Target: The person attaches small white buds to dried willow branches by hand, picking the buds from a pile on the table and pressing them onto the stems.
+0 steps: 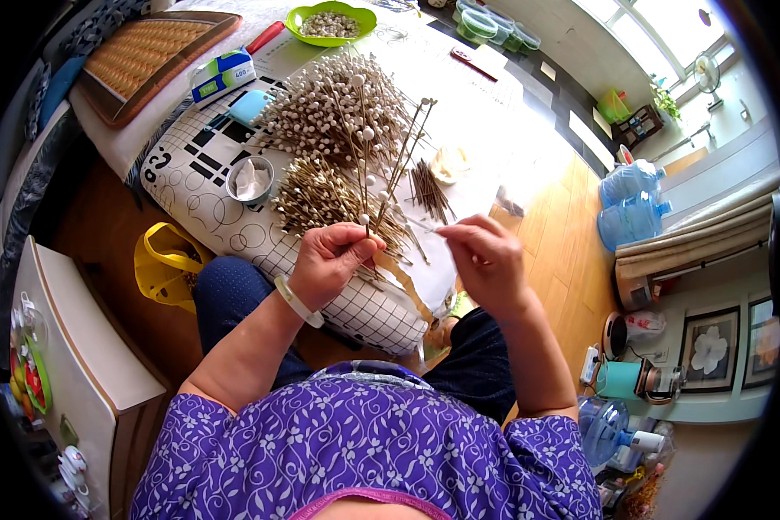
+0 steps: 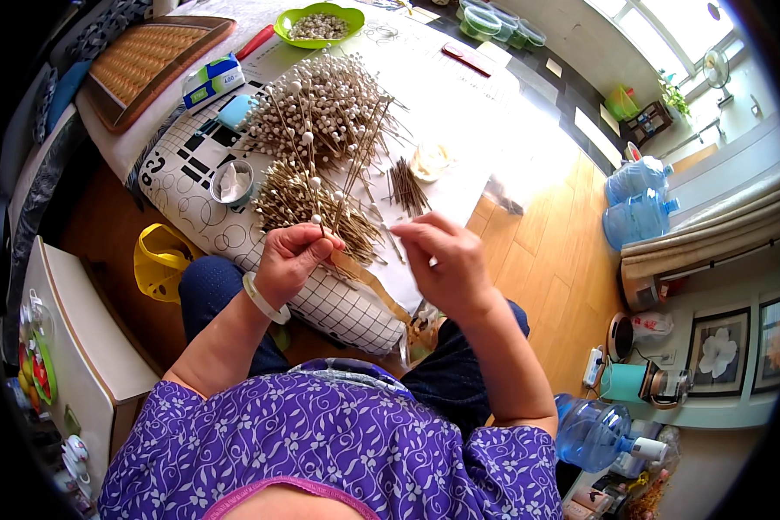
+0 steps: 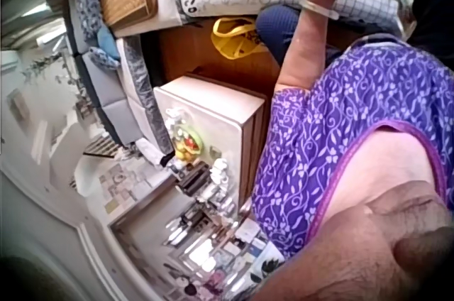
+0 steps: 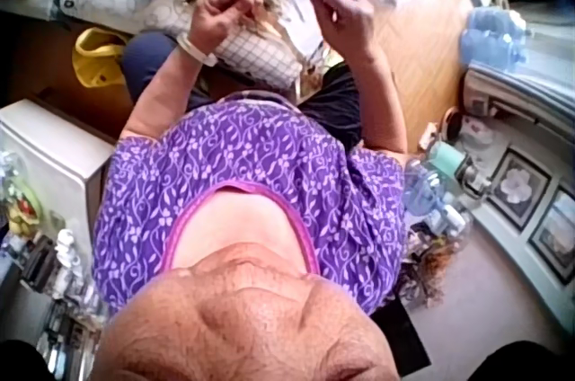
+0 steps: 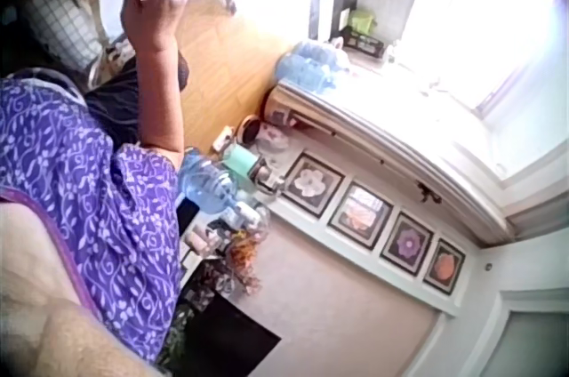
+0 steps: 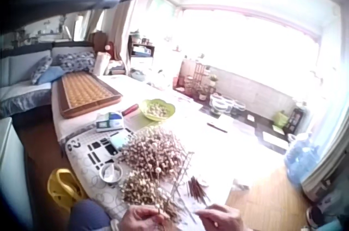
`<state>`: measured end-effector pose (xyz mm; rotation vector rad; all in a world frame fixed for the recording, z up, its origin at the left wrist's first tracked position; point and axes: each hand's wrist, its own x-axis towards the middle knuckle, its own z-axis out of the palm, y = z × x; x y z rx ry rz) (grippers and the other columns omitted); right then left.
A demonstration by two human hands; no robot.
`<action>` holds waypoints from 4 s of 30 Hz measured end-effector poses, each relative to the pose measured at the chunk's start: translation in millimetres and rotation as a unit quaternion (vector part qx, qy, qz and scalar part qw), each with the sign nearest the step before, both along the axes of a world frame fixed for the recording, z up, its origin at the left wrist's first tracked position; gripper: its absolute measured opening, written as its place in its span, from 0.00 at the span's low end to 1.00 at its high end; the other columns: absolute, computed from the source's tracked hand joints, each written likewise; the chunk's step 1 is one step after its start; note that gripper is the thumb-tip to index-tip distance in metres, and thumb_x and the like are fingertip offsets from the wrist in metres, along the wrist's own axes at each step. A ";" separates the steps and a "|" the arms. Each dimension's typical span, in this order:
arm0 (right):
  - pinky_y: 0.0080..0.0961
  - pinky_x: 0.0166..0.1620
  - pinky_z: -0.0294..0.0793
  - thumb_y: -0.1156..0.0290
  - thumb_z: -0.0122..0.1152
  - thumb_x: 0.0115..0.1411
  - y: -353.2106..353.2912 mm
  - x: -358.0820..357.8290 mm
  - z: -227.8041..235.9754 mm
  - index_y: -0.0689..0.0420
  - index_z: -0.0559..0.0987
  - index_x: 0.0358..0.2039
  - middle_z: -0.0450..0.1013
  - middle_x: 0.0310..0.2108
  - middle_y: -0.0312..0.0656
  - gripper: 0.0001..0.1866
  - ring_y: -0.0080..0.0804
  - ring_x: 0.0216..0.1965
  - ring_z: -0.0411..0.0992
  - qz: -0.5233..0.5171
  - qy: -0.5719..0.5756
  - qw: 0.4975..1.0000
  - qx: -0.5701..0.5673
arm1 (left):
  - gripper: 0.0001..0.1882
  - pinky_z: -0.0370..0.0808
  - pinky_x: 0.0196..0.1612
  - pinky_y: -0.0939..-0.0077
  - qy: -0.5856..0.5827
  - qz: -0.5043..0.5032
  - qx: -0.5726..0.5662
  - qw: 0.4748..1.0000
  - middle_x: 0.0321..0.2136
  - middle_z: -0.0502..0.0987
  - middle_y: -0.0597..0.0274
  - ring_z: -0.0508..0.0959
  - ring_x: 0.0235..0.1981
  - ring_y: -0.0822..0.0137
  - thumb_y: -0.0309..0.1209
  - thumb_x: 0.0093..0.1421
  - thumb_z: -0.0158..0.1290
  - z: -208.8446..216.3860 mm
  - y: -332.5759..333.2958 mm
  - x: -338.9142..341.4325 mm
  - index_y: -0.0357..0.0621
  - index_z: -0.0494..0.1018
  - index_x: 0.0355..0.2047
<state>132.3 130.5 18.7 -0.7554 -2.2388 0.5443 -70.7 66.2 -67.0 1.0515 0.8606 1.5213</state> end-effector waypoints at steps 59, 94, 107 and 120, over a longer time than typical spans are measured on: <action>0.30 0.36 0.71 0.68 0.56 0.51 200.8 34.2 -114.8 0.54 0.78 0.28 0.74 0.26 0.45 0.06 0.41 0.30 0.73 -0.332 -0.177 0.926 -0.010 | 0.05 0.77 0.35 0.74 -0.192 -0.074 -0.069 0.976 0.31 0.75 0.57 0.76 0.35 0.66 0.25 0.58 0.48 -11.2 6.2 4.3 0.40 0.73 0.33; 0.18 0.30 0.75 0.77 0.55 0.56 -31.2 15.5 -15.4 0.62 0.74 0.28 0.72 0.25 0.38 0.03 0.22 0.24 0.72 0.150 0.339 0.818 -0.439 | 0.09 0.73 0.31 0.77 -0.223 -0.288 -0.091 0.927 0.25 0.73 0.56 0.73 0.25 0.67 0.30 0.58 0.48 34.4 -52.3 36.8 0.34 0.72 0.31; 0.17 0.27 0.75 0.76 0.54 0.56 -43.0 34.8 -12.3 0.62 0.74 0.27 0.72 0.24 0.39 0.03 0.23 0.23 0.73 0.130 0.317 0.822 -0.455 | 0.09 0.75 0.29 0.83 0.072 -0.107 -0.140 0.982 0.24 0.77 0.61 0.77 0.24 0.75 0.29 0.57 0.51 54.8 -56.6 47.6 0.35 0.74 0.32; 0.17 0.29 0.75 0.73 0.56 0.56 -49.3 31.2 -27.5 0.62 0.74 0.28 0.73 0.22 0.38 0.05 0.22 0.23 0.72 0.120 0.317 0.820 -0.461 | 0.10 0.75 0.29 0.82 0.036 -0.161 -0.208 0.964 0.25 0.77 0.58 0.78 0.24 0.71 0.31 0.57 0.51 68.7 -61.8 52.6 0.35 0.74 0.34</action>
